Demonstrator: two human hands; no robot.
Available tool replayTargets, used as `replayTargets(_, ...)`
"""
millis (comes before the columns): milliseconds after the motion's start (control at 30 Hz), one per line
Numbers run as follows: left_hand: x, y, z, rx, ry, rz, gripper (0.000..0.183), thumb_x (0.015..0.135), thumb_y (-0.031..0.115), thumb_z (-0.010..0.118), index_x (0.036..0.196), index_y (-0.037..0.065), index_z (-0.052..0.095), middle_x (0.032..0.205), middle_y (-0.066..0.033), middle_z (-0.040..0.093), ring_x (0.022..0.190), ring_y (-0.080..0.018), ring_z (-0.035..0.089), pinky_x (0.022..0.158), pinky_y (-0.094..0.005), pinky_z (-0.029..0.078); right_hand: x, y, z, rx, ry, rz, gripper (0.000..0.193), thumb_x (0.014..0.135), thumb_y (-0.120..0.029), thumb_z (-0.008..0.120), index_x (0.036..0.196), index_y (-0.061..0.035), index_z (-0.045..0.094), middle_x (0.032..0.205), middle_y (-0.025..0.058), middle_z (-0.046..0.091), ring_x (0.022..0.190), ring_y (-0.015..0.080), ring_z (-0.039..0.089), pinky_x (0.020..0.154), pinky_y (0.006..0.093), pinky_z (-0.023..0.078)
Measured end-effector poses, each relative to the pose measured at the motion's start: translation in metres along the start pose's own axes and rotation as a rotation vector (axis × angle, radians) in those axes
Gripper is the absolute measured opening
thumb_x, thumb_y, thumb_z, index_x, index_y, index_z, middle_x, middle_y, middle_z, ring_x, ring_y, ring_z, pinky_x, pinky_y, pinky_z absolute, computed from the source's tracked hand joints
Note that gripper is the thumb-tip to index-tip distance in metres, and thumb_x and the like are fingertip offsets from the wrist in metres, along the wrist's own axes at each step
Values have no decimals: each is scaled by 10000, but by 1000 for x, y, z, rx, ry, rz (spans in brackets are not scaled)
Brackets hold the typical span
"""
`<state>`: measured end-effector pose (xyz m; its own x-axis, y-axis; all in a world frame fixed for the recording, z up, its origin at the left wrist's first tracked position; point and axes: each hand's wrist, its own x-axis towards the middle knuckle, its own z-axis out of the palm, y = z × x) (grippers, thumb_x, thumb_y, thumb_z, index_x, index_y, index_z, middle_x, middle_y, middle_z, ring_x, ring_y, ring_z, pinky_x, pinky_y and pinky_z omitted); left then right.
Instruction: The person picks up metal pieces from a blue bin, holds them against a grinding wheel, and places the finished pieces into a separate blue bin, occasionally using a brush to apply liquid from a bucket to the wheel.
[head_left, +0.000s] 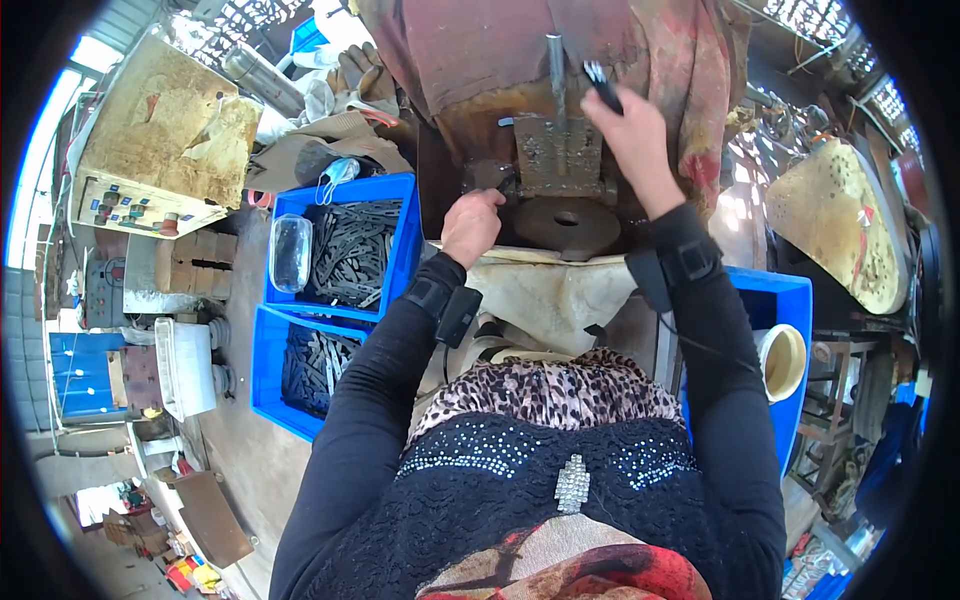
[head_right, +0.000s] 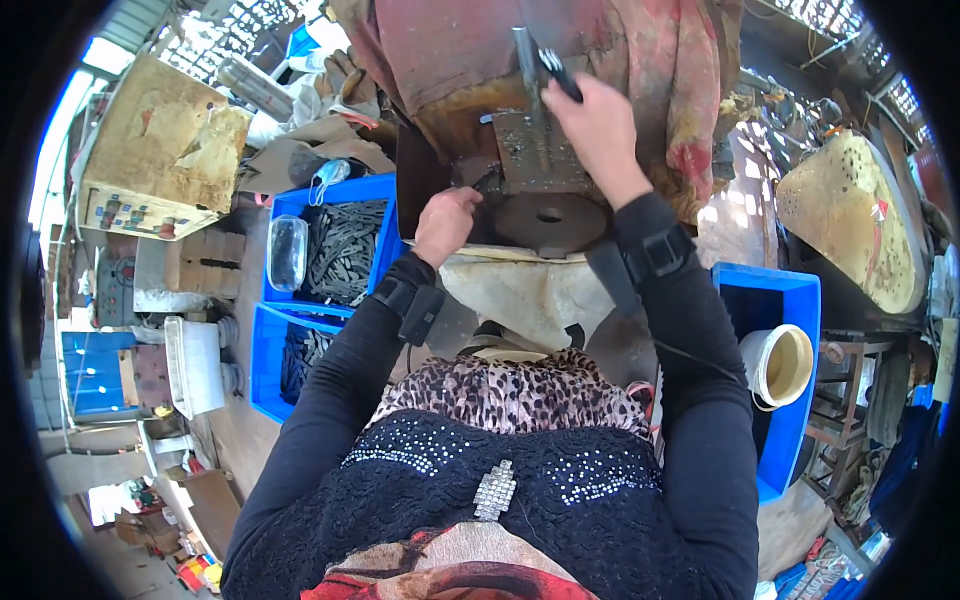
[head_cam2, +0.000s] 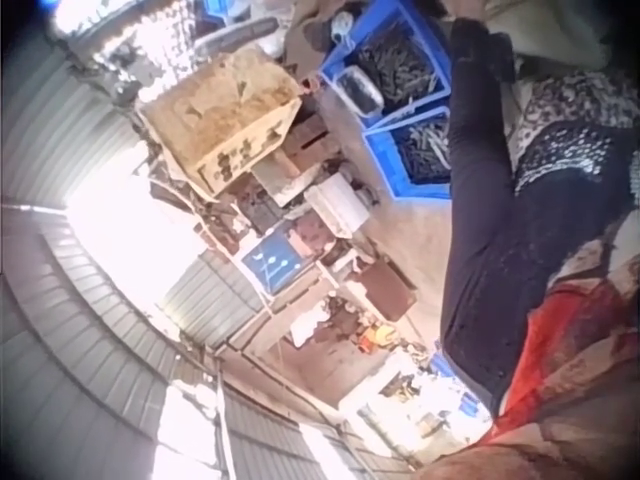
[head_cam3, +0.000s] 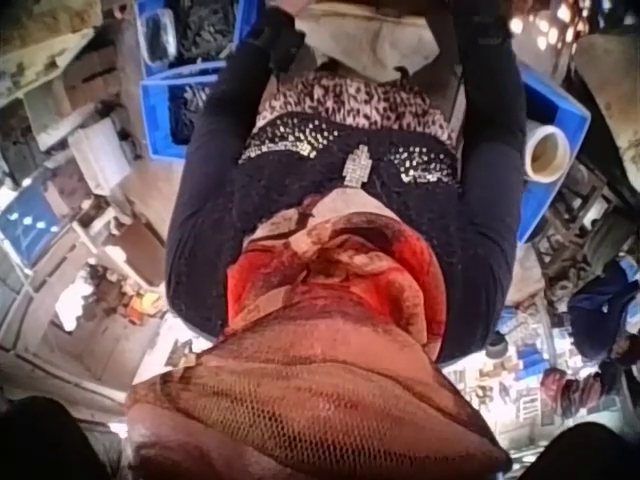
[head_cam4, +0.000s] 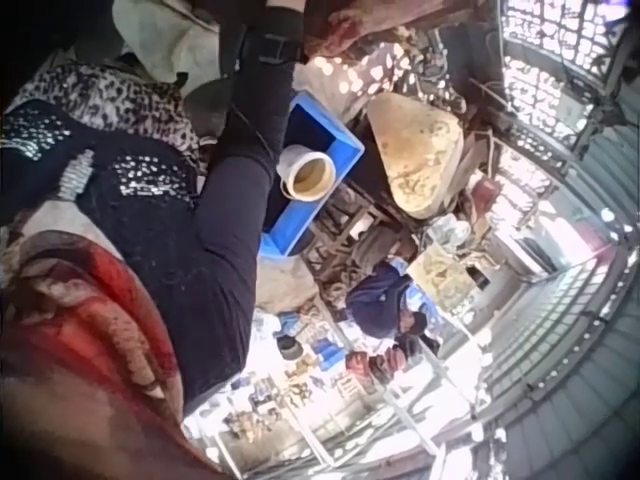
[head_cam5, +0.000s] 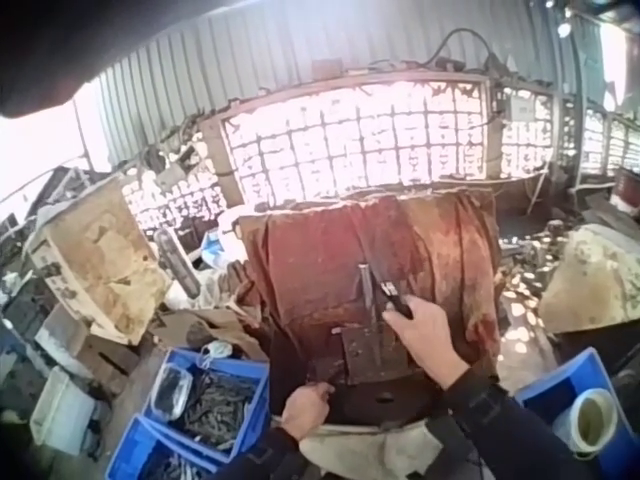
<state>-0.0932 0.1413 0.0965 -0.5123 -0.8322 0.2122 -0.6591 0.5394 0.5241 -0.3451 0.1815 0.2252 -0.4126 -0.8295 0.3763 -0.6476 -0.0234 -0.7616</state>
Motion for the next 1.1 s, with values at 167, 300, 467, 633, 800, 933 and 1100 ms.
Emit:
replayTargets(167,1,-2,4,-8,8,33,172,818,54,558,915,72,699,875,-164,666,878,-354,635,776,-438,512,72,-28,9,-198,74,-172,385,881,-396,654,1097,-79,690,912,148,702,880,293,677,770,384,507)
replayTargets(300,-4,-2,2,-20,29,19,182,799,35,547,905,73,690,872,-152,657,871,-351,633,766,-439,516,92,-37,28,-341,13,-155,406,891,-442,619,1123,-116,688,974,169,700,957,359,654,812,438,507)
replayTargets(467,-3,6,-5,-26,19,3,209,781,18,532,907,77,689,902,-147,659,870,-357,641,764,-438,528,103,-32,45,-499,-79,-160,357,914,-435,583,1091,-144,690,965,162,696,957,371,645,813,474,501)
replayTargets(633,-4,7,-3,-28,-6,33,214,780,13,536,916,74,690,906,-148,659,858,-357,644,754,-434,530,105,-24,45,-564,-74,-172,322,929,-418,568,1063,-149,683,941,152,693,936,374,643,799,494,500)
replayTargets(800,-3,12,-6,-31,-62,31,216,784,15,539,923,80,691,907,-148,659,856,-356,645,749,-436,533,105,-20,44,-556,-51,-144,321,926,-424,570,1073,-161,680,937,151,692,929,370,645,789,490,505)
replayTargets(933,-4,9,-2,-30,-79,38,159,802,22,579,906,87,681,852,-132,638,838,-339,624,728,-433,512,107,-19,45,-552,-45,-173,313,924,-427,571,1059,-165,679,925,145,692,918,368,646,775,487,507)
replayTargets(1100,-4,8,0,-11,-103,27,164,795,22,584,909,90,681,844,-128,632,832,-336,622,724,-429,511,107,-21,43,-542,-76,-138,292,921,-421,577,1035,-172,677,914,138,691,906,366,646,764,481,508)
